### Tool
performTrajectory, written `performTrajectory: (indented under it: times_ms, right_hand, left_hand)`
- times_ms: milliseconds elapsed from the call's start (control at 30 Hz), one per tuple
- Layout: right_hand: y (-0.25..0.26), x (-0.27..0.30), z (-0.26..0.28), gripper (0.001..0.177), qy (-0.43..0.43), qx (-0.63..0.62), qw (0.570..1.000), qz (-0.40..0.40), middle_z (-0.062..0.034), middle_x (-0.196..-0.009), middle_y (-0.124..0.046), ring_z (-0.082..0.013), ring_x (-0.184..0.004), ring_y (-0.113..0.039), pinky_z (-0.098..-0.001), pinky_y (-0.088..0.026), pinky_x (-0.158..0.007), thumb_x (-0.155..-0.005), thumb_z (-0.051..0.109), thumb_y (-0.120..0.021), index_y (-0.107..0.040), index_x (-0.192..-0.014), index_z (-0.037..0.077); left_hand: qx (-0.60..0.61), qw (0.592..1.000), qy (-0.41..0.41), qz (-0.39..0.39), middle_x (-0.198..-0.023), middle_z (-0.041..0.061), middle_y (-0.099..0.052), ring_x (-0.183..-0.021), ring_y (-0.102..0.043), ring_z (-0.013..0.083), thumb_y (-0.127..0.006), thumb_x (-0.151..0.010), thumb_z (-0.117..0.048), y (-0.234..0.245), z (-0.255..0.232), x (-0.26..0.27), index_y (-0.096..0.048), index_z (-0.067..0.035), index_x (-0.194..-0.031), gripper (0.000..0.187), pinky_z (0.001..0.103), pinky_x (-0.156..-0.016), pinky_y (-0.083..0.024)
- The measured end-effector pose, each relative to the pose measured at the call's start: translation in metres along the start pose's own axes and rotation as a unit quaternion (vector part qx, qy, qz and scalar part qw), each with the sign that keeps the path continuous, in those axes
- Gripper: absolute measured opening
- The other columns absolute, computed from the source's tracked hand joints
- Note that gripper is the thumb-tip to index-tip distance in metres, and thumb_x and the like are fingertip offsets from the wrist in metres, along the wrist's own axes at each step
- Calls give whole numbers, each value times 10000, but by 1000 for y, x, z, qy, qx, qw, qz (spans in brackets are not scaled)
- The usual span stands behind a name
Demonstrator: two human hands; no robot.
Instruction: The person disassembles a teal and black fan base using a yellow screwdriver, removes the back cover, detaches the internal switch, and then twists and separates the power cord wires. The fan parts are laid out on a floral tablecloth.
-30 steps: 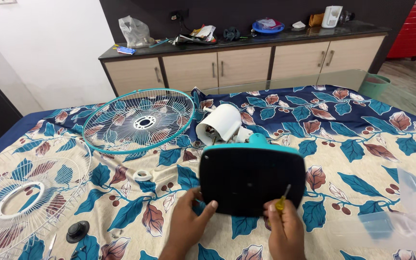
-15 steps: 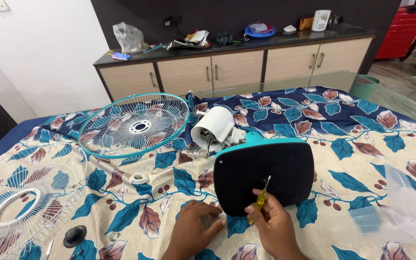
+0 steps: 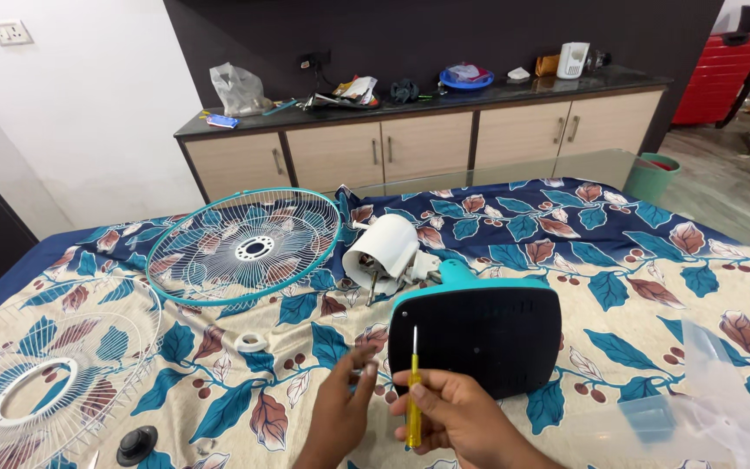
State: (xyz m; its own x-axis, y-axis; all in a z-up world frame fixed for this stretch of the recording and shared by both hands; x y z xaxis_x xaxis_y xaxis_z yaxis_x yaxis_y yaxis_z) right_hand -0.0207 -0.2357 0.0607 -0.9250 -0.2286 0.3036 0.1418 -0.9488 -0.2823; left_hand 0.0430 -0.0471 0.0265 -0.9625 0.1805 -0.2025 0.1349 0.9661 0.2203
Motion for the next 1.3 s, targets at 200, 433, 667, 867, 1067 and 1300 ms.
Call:
performTrajectory:
  times_ms: [200,433,667,867,1067,1300]
  right_hand:
    - [-22,6,29,449,-22,-29,999,13,-86,-1023,-756,-168,-786,-751,-297,-586,-626,-1000,301,-519,-617,-1376,75]
    - [-22,2,36,402,-13,-45,999,5,-81,-932,-748,-165,-744,-734,-270,-543,-570,-996,289,-554,-634,-1292,29]
    - [-20,3,31,314,-21,-34,999,-14,-88,-904,-749,-162,-691,-724,-261,-506,-532,-968,304,-606,-657,-1130,41]
    - [-17,1,28,302,-4,-14,1000,-27,-139,-897,-787,-146,-596,-674,-249,-468,-491,-930,311,-669,-658,-1040,30]
    - [-15,-3,26,286,7,0,1000,-27,-131,-848,-777,-94,-541,-585,-238,-462,-490,-943,298,-662,-663,-1017,22]
    - [-17,-3,25,227,37,-13,997,-66,-35,-667,-623,-65,-478,-504,-223,-383,-425,-964,291,-632,-610,-922,68]
  left_hand:
    - [45,997,-63,9,-1413,92,-627,-1173,-662,185,-561,-962,-121,-1,-46,-24,-430,-218,-1562,622,341,-826,-577]
    - [16,993,-95,68,-1276,105,-695,-1059,-655,176,-587,-958,-38,-4,-70,-35,-560,-201,-1488,555,306,-919,-553]
    - [59,990,-113,67,-1209,49,-713,-979,-666,126,-583,-959,9,-6,-66,-32,-595,-192,-1445,527,279,-889,-551]
    - [70,989,-117,58,-1207,48,-708,-990,-671,123,-577,-967,11,-10,-62,-31,-598,-184,-1439,512,276,-885,-548]
    - [63,990,-111,54,-1166,37,-721,-965,-663,111,-575,-964,17,-9,-60,-32,-599,-179,-1438,513,268,-880,-545]
    - [76,993,-69,53,-1041,59,-741,-865,-647,90,-567,-971,1,-8,-67,-30,-602,-194,-1436,506,254,-799,-544]
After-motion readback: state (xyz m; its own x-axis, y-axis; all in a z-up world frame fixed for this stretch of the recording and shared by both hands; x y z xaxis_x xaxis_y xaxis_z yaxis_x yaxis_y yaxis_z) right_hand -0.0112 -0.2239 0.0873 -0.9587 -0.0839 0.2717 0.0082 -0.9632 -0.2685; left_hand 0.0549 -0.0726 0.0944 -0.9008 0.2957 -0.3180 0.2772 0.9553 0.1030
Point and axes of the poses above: each hand's wrist, its own x-axis away from the middle knuckle, its own y-axis out of the back of the hand, z = x × y, the point moved 1 cm from there along -x, towards the middle knuckle
